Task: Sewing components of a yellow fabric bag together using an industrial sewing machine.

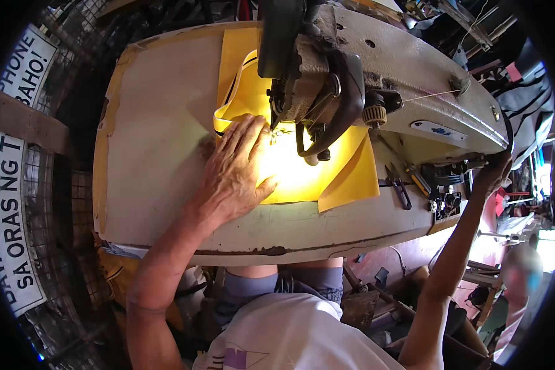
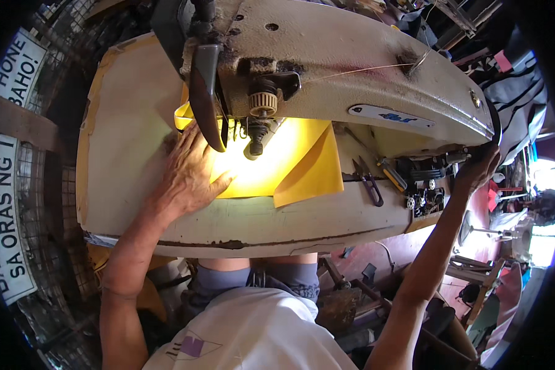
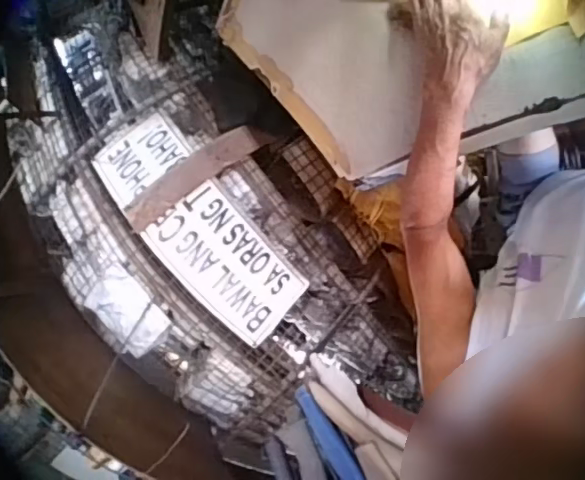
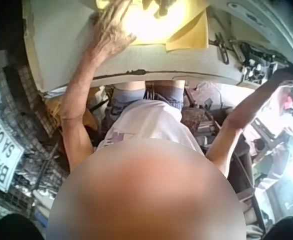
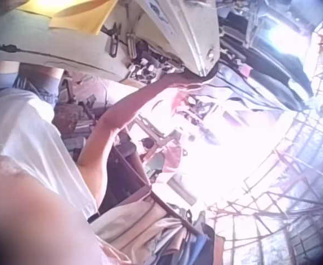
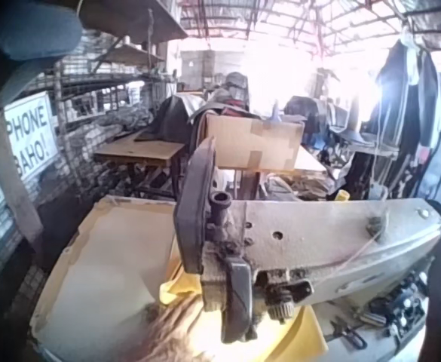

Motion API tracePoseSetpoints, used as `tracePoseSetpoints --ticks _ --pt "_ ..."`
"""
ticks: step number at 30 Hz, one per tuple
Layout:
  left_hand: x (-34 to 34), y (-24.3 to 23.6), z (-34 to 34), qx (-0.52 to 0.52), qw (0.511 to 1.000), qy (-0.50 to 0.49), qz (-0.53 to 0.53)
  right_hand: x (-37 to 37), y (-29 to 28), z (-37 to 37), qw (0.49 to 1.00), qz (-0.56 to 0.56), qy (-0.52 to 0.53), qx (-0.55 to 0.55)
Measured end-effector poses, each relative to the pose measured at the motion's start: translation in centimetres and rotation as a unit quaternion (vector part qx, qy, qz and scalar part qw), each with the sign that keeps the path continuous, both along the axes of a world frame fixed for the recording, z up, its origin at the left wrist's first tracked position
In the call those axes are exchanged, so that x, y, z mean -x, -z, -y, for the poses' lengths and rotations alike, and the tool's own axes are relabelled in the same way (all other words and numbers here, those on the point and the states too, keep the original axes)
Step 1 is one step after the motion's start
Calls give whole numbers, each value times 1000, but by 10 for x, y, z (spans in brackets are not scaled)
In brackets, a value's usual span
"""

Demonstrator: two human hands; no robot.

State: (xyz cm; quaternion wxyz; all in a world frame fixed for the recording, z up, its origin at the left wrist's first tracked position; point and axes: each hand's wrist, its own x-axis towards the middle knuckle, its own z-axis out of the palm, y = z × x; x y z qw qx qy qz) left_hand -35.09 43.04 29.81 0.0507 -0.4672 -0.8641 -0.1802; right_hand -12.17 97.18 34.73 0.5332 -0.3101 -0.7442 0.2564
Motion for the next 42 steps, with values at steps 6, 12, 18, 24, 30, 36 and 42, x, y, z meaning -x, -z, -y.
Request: tracePoseSetpoints --ticks 6,12,18,24,30,36,42 --pt "1 -4 2 13 999 -1 41 -6 36 1 929 156 135 -306" --pt "1 0 2 5 1000 9 -1 -10 4 5 974 97 60 -198" --pt "4 -2 2 36 999 15 12 25 -93 -41 952 304 -22 -2" --pt "4 2 3 -3 1000 9 -16 -27 48 2 972 195 129 -26" --pt "4 1 2 21 1000 11 6 2 -77 -46 884 275 48 -375" --pt "5 1 2 32 999 10 14 51 -101 -84 960 263 -65 71" --pt "5 1 2 28 999 10 19 31 -78 -35 977 172 -109 62"
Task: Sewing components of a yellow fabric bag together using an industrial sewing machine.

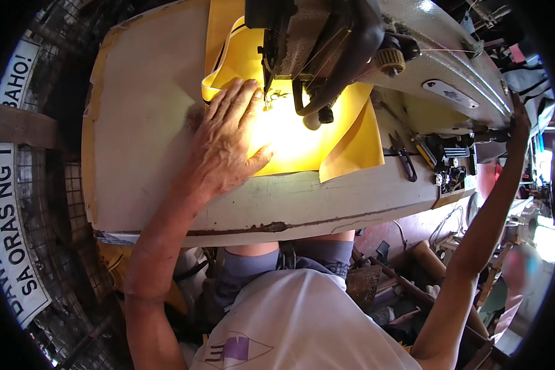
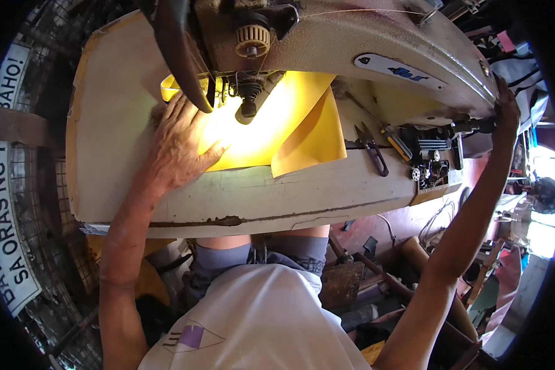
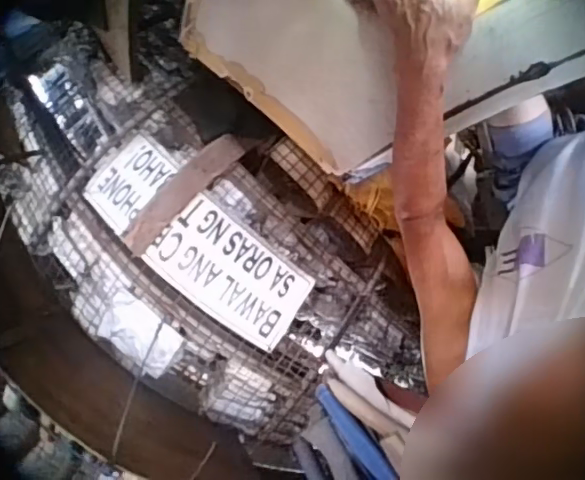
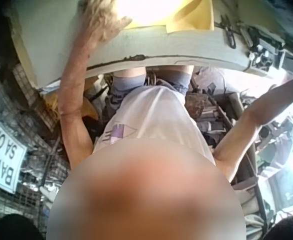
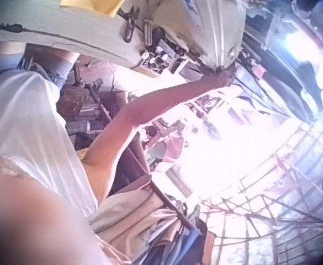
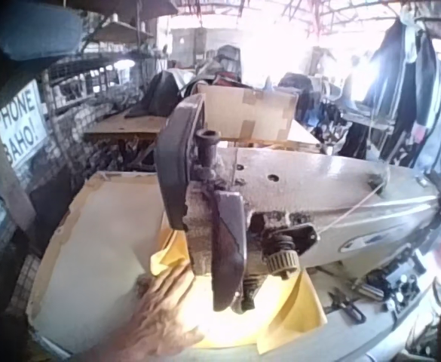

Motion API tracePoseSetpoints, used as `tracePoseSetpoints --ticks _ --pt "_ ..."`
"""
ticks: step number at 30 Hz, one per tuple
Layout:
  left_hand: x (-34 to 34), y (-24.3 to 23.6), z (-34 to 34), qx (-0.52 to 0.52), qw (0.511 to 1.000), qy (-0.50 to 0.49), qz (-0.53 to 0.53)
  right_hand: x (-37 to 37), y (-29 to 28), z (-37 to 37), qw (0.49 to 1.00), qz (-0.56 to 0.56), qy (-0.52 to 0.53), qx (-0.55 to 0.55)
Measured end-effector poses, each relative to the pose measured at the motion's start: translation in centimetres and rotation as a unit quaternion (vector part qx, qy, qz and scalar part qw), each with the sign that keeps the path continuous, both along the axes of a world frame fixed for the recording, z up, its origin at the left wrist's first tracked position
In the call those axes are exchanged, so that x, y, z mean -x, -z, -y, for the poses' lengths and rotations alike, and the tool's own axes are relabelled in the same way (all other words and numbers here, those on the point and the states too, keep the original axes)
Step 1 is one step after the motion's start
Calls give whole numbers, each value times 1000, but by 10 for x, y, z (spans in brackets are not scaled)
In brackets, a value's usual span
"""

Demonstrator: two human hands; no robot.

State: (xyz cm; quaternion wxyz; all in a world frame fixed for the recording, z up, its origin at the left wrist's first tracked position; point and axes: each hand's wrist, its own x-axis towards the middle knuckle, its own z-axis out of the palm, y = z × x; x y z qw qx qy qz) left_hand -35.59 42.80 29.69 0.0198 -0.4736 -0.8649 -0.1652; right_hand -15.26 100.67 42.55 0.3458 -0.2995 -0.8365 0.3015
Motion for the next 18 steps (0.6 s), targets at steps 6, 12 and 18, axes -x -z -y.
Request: tracePoseSetpoints --ticks 6,12,18 --pt "0 -1 0 -26 998 8 -53 -14 104 66 916 -351 167 96" --pt "61 -24 3 15 990 59 -130 -41 93 202 970 29 154 -189" --pt "84 -34 40 49 988 58 -134 31 130 342 975 202 -71 -50"
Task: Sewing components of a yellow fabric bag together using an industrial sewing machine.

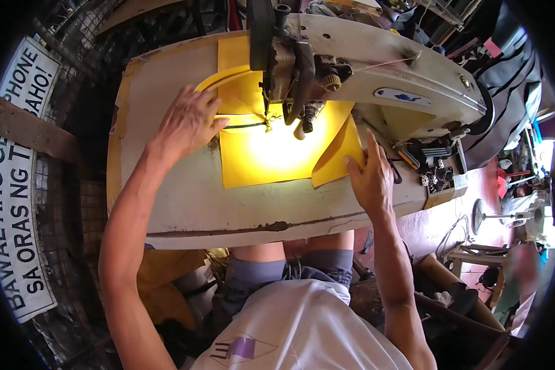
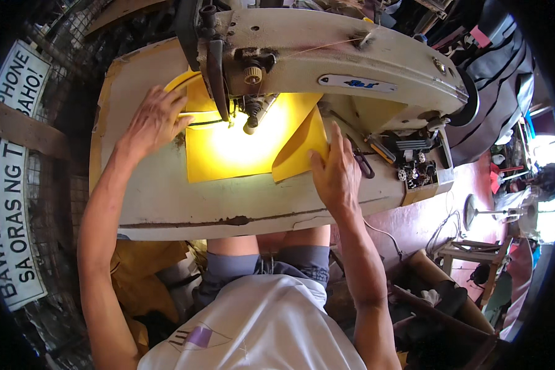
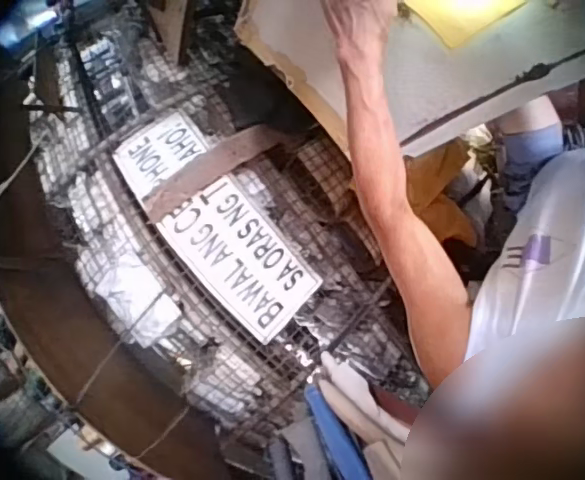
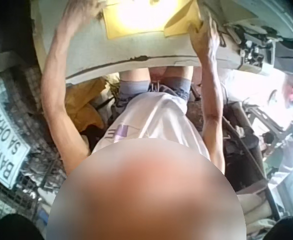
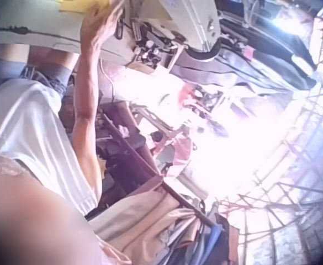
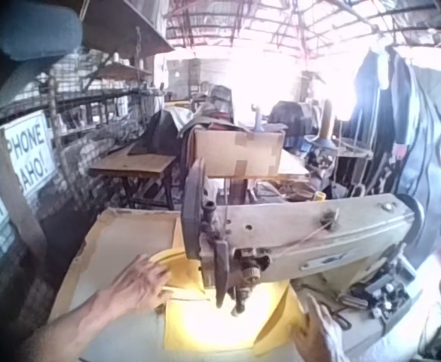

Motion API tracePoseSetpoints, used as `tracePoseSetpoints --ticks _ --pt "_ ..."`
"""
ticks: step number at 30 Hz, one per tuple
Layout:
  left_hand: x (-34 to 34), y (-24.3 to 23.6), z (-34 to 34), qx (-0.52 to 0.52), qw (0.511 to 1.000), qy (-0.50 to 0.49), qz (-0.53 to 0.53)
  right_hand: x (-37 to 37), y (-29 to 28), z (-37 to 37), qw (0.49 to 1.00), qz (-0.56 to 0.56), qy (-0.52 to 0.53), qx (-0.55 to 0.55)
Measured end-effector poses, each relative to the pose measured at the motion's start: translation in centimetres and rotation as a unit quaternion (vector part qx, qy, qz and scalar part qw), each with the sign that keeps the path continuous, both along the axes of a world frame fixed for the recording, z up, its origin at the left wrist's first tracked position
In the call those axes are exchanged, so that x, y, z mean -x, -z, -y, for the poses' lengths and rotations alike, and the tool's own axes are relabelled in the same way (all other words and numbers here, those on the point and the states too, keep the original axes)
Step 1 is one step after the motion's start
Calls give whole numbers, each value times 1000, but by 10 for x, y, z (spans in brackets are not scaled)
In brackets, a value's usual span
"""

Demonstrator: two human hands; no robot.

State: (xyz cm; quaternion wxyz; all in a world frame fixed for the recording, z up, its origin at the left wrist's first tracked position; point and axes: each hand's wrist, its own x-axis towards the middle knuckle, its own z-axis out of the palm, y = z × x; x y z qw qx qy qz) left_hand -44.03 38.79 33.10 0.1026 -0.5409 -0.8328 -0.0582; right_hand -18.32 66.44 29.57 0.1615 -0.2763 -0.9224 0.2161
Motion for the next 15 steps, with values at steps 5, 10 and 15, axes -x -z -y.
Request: tracePoseSetpoints --ticks 5,10,15 --pt "-69 -8 39 29 969 -148 196 82 -14 -26 972 -97 -107 -185" --pt "-149 -16 29 5 806 -135 576 125 4 -41 969 -78 -150 -182" --pt "-145 -22 14 55 903 1 425 140 -4 -26 967 -169 -171 -86"
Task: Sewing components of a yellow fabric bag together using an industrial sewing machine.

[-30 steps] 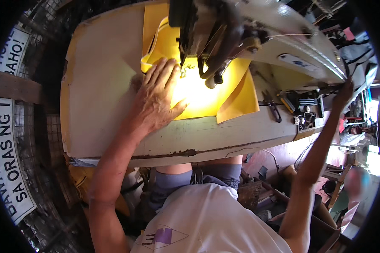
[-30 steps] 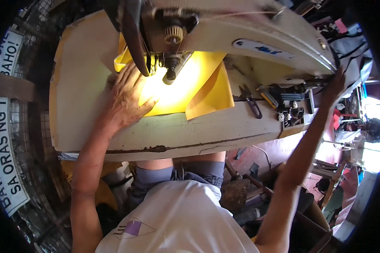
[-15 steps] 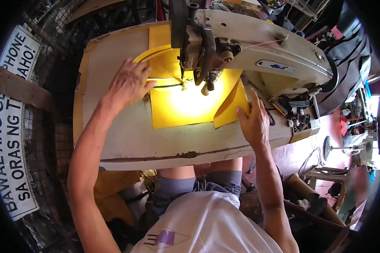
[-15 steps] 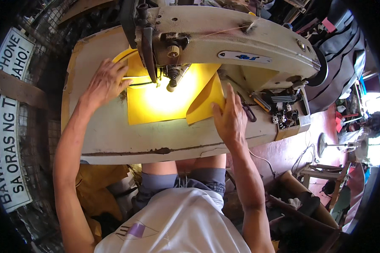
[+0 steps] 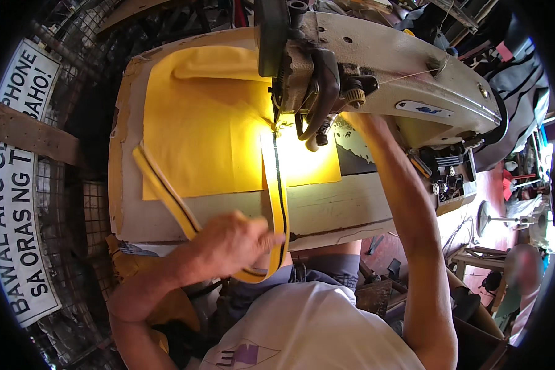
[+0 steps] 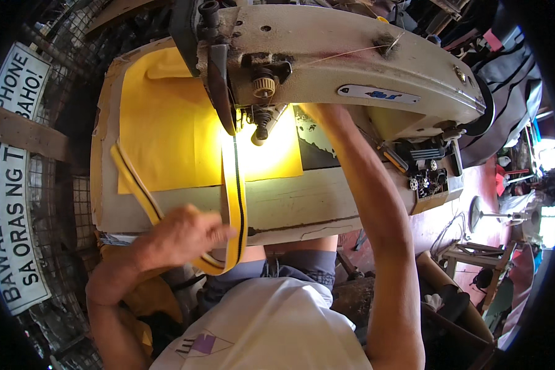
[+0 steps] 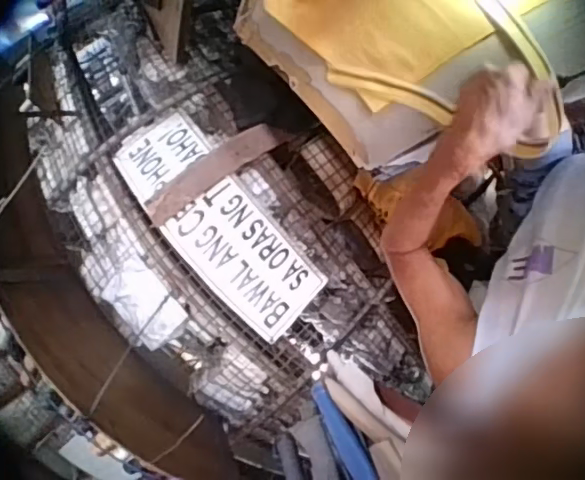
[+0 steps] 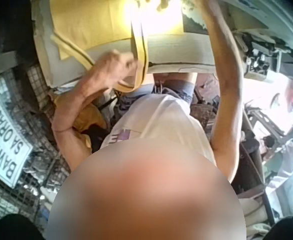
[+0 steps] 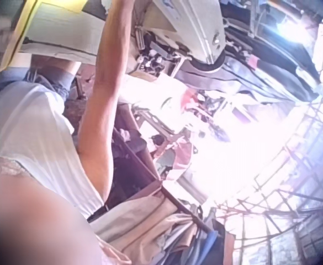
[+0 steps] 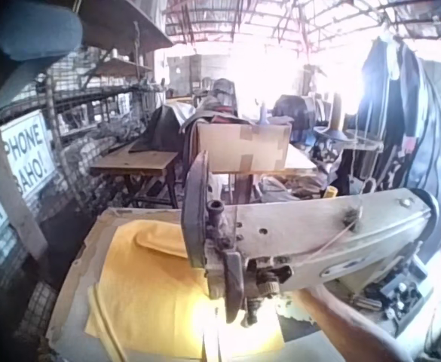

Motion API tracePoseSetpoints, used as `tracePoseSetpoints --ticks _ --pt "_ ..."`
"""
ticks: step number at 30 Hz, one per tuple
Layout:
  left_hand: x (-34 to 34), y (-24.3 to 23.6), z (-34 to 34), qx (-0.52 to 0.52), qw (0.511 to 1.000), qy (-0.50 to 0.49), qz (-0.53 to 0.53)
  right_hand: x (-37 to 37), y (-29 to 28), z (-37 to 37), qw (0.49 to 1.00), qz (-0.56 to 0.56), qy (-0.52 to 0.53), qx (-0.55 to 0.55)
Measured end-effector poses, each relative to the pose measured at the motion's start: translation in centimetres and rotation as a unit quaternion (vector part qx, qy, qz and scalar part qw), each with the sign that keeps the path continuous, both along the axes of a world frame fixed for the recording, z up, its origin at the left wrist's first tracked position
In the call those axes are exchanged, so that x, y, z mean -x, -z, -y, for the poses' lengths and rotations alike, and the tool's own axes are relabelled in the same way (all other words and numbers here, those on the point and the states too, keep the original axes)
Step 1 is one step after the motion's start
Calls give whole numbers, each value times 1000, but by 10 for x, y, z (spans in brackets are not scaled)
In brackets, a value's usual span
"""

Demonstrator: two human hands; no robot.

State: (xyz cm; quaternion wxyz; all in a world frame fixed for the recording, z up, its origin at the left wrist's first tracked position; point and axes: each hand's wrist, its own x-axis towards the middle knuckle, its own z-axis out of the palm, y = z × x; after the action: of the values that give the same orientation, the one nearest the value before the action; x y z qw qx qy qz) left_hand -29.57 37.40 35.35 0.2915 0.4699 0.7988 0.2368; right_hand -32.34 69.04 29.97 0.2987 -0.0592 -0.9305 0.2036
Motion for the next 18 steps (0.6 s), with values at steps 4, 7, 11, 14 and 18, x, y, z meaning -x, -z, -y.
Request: tracePoseSetpoints --ticks 4,7,11,14,18 --pt "64 16 -24 -179 947 -26 -266 -28 -3 41 980 13 -95 -172" --pt "78 39 -38 -227 929 -5 -292 -51 12 66 970 58 -206 -112" --pt "76 55 -37 -249 920 -7 -302 -53 26 74 988 17 -156 -14" --pt "73 56 -36 -242 926 -15 -290 -44 24 78 989 20 -145 -15" --pt "71 53 -38 -242 922 -10 -303 -38 20 76 982 -13 -150 -112"
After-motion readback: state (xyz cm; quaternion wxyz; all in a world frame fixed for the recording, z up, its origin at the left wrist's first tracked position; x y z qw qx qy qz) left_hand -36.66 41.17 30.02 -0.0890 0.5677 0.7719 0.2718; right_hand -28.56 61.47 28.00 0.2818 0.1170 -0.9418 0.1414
